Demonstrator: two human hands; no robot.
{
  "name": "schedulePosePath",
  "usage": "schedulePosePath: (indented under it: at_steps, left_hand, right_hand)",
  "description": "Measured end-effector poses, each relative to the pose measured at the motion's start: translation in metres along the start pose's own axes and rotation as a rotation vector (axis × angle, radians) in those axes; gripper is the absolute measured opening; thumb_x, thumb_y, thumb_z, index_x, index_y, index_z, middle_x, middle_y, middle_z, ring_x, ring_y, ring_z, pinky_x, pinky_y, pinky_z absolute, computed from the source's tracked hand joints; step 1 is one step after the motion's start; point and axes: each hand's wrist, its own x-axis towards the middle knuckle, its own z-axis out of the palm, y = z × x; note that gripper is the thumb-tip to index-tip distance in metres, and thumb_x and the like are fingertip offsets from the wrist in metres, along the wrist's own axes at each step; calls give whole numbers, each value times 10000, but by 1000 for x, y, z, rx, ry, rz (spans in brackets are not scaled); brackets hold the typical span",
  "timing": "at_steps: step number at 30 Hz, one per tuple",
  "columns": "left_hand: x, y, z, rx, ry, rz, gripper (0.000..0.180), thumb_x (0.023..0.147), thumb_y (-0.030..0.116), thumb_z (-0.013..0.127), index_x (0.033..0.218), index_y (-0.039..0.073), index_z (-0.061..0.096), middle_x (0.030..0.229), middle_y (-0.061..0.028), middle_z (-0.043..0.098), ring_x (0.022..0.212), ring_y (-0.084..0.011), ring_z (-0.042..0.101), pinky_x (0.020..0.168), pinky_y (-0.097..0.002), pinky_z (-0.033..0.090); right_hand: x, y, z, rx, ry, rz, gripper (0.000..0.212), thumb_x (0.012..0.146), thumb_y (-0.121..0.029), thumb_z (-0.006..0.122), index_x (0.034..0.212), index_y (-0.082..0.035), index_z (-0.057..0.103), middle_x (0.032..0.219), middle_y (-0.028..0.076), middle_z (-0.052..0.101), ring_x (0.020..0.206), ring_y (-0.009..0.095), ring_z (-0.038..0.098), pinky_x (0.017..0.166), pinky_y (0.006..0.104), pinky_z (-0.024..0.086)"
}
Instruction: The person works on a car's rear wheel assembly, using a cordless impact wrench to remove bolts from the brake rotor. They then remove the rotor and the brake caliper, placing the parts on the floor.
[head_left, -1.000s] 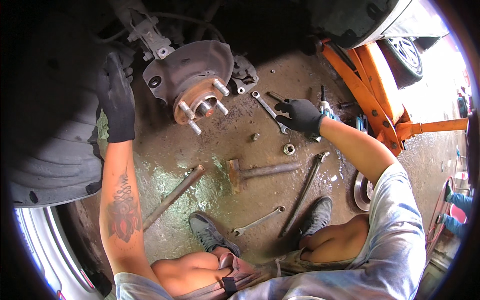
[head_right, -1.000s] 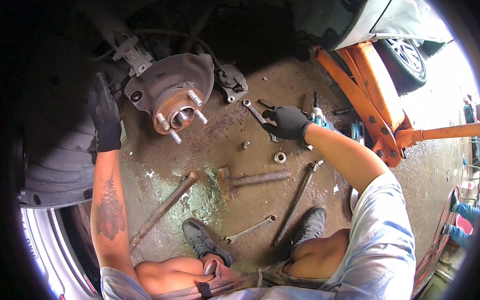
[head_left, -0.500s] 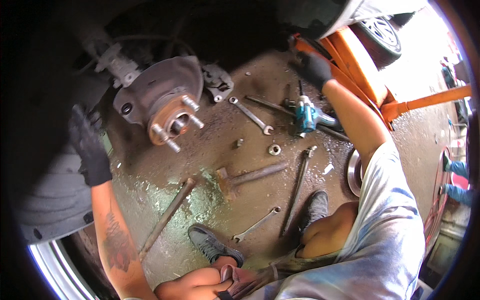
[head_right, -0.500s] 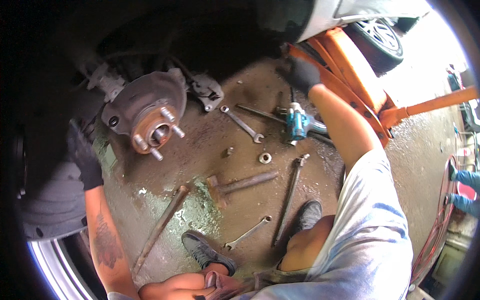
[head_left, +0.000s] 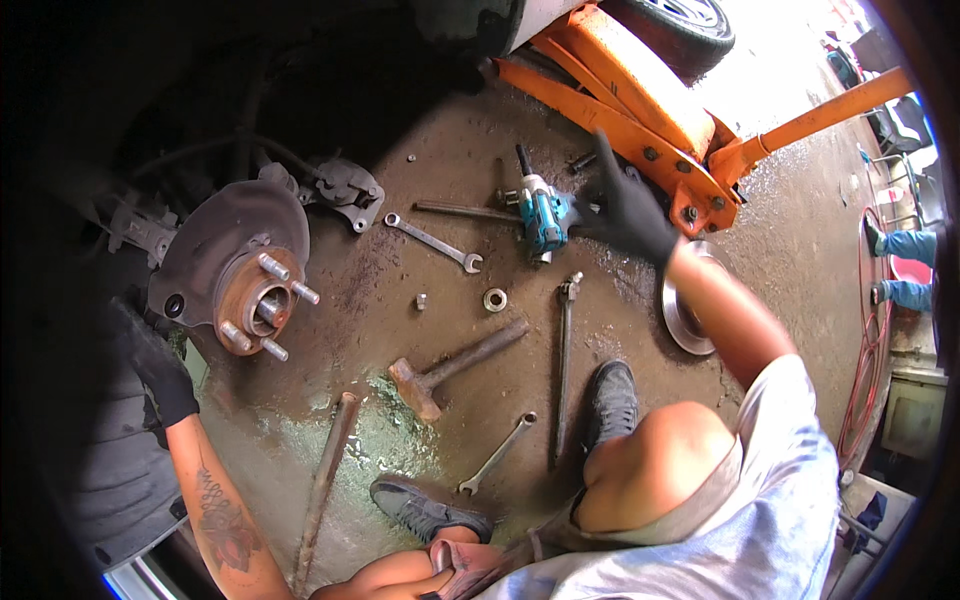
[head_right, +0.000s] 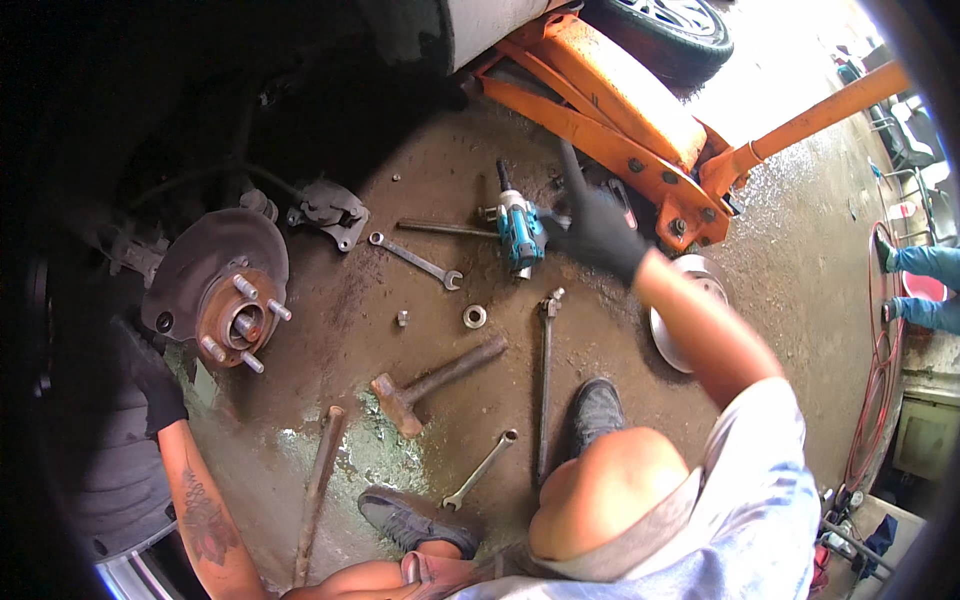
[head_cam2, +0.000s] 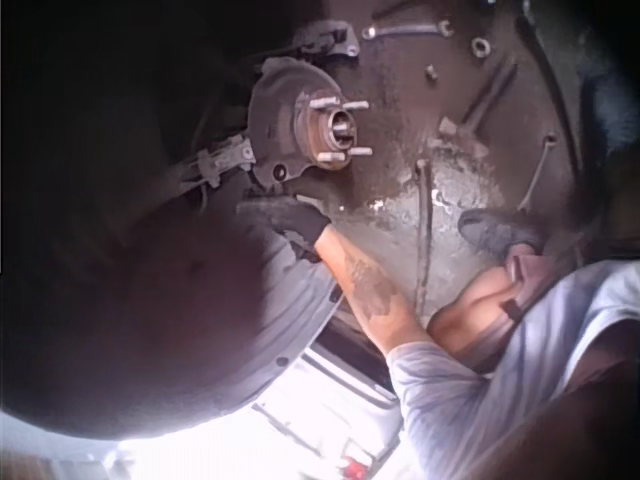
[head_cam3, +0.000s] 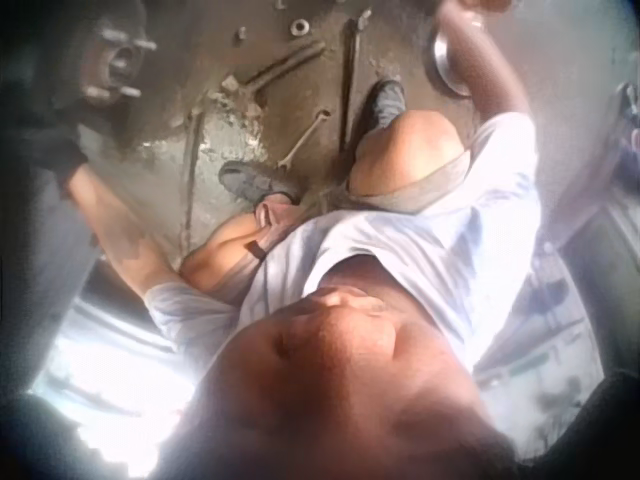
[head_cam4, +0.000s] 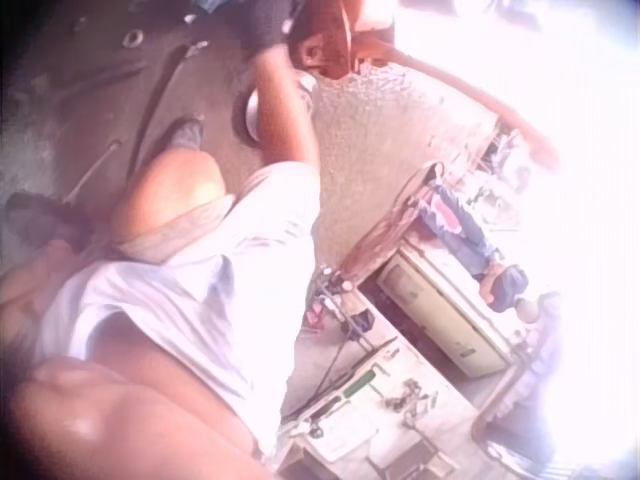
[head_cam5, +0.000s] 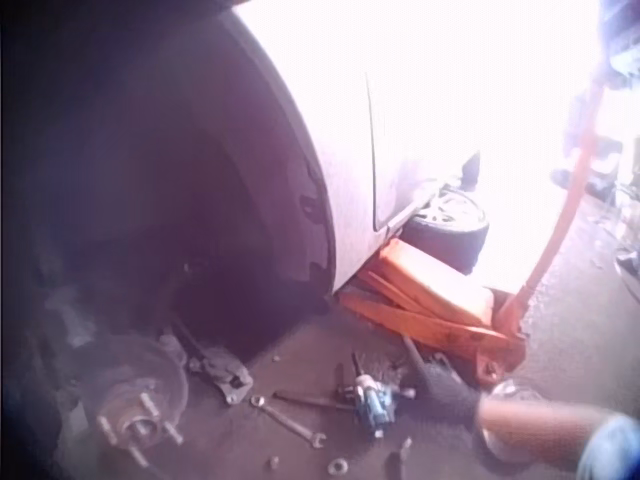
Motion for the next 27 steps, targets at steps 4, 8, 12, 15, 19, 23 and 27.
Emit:
schedulePosePath:
  at_steps: [4,8,12,15,19,23,27]
  left_hand:
    - [30,-66,-19,-241,-182,118,501,1022,342,415,1391,4,435,1380,-138,490,1247,-239,494,1059,-373,395]
    - [15,-67,-4,-199,-219,121,478,1016,276,433,1404,-1,401,1394,-140,473,1246,-252,492,1042,-378,422]
    - [14,-59,-3,-173,-263,170,460,1014,253,445,1396,-1,407,1387,-138,475,1223,-240,504,1043,-370,419]
    - [13,-62,-4,-112,-317,185,486,1005,267,467,1412,12,391,1400,-134,464,1241,-244,493,1048,-375,413]
    - [11,-64,-9,-99,-277,141,481,1005,251,476,1412,12,387,1391,-131,470,1238,-237,492,1051,-375,405]
    - [-4,-55,-5,-11,-282,148,454,1018,232,452,1407,8,385,1392,-123,461,1241,-226,481,1051,-363,394]
    - [-6,-67,-23,219,-286,292,447,1026,230,440,1408,8,376,1392,-118,454,1245,-217,468,1058,-354,379]
  right_hand:
    - [-67,-15,37,290,34,255,932,847,-190,676,1533,-97,52,923,175,695,762,330,683,719,418,536]
    - [-97,-13,60,377,136,467,936,862,-188,651,1531,-87,4,930,168,696,717,324,683,697,421,541]
    - [-77,-3,52,-1,290,100,874,835,-146,640,1523,-86,105,934,177,690,756,370,672,743,452,535]
    - [-29,36,49,-362,272,-239,812,792,-114,644,1492,-91,233,954,207,672,841,401,656,799,465,519]
    - [30,60,65,-183,-528,162,772,774,-125,662,1467,-111,322,991,247,643,917,390,641,819,438,505]
    - [17,69,61,46,-316,116,741,809,-129,686,1467,-118,346,1004,232,650,891,339,654,788,401,507]
    - [8,63,61,306,160,-113,812,681,-128,843,1375,-27,435,1071,85,635,918,146,606,828,306,508]
